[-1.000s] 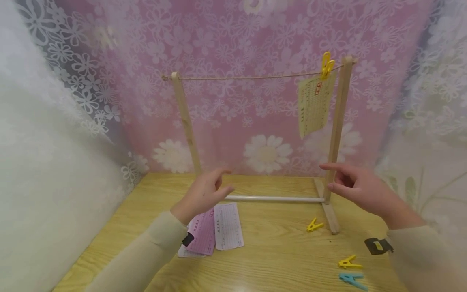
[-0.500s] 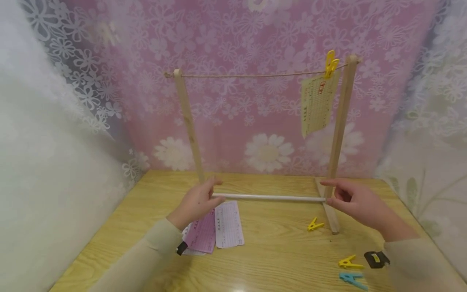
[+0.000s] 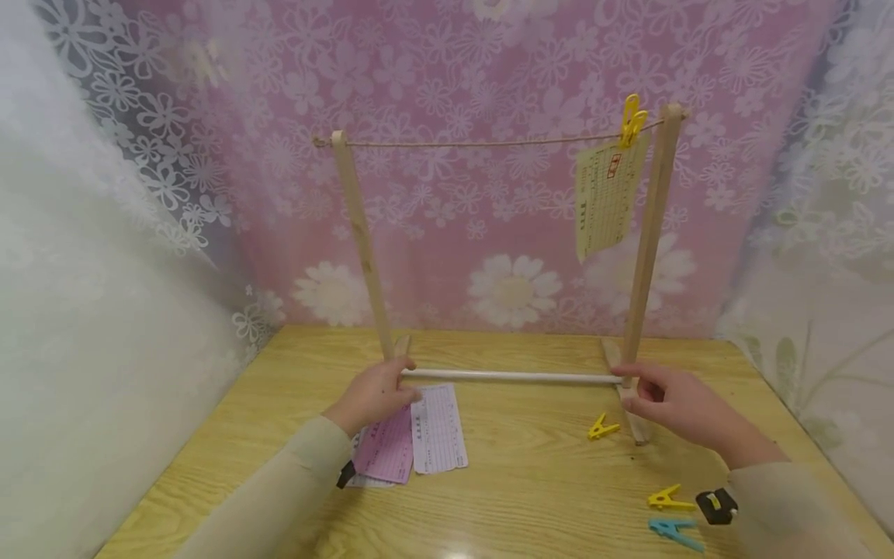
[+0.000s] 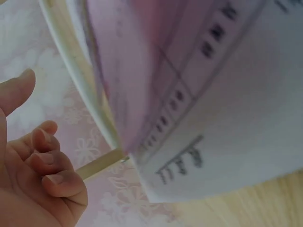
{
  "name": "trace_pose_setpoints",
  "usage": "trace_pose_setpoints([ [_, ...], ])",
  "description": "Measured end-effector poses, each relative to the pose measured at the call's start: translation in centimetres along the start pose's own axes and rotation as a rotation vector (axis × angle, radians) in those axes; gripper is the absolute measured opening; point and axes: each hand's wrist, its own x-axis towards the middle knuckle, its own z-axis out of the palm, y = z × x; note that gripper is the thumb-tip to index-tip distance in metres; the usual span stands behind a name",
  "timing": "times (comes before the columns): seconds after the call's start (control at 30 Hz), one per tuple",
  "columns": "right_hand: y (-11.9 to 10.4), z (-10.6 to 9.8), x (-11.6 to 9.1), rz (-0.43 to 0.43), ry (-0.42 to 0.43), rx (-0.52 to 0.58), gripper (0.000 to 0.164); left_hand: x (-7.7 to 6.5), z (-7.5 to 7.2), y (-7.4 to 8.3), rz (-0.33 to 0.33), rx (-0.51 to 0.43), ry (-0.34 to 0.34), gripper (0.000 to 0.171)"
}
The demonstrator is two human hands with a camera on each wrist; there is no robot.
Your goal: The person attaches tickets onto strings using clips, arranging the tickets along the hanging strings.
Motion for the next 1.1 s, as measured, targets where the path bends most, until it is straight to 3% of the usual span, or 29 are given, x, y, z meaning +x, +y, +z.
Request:
trace_pose_setpoints([
  [0.17, 1.0, 0.5, -0.1, 0.018, -0.04, 0.018, 0.042, 0.4, 0.4, -0.5, -0.022, 0.061, -0.049, 0.059],
  [0.43, 2.3, 1.3, 0.2, 0.074, -0.181, 0.093, 0.051, 1.2, 1.4, -1.5, -0.065, 0.097, -0.123, 0.067],
  [0.67, 2.4, 1.9, 0.5, 0.075, -0.251, 0.146, 0.055, 1.8, 2.3, -2.0, -0.018, 0.165, -0.166, 0.075],
  [0.83, 2.5, 2.4, 0.7, 0.099, -0.276, 0.152, 0.059, 2.1, 2.6, -2.0, 0.004, 0.197, -0.164, 0.069],
  [1.1, 3.1, 3.1, 0.9, 0.124, -0.324, 0.1, 0.059, 2.0, 2.4, -1.8, 0.006, 0.156, -0.176, 0.064],
])
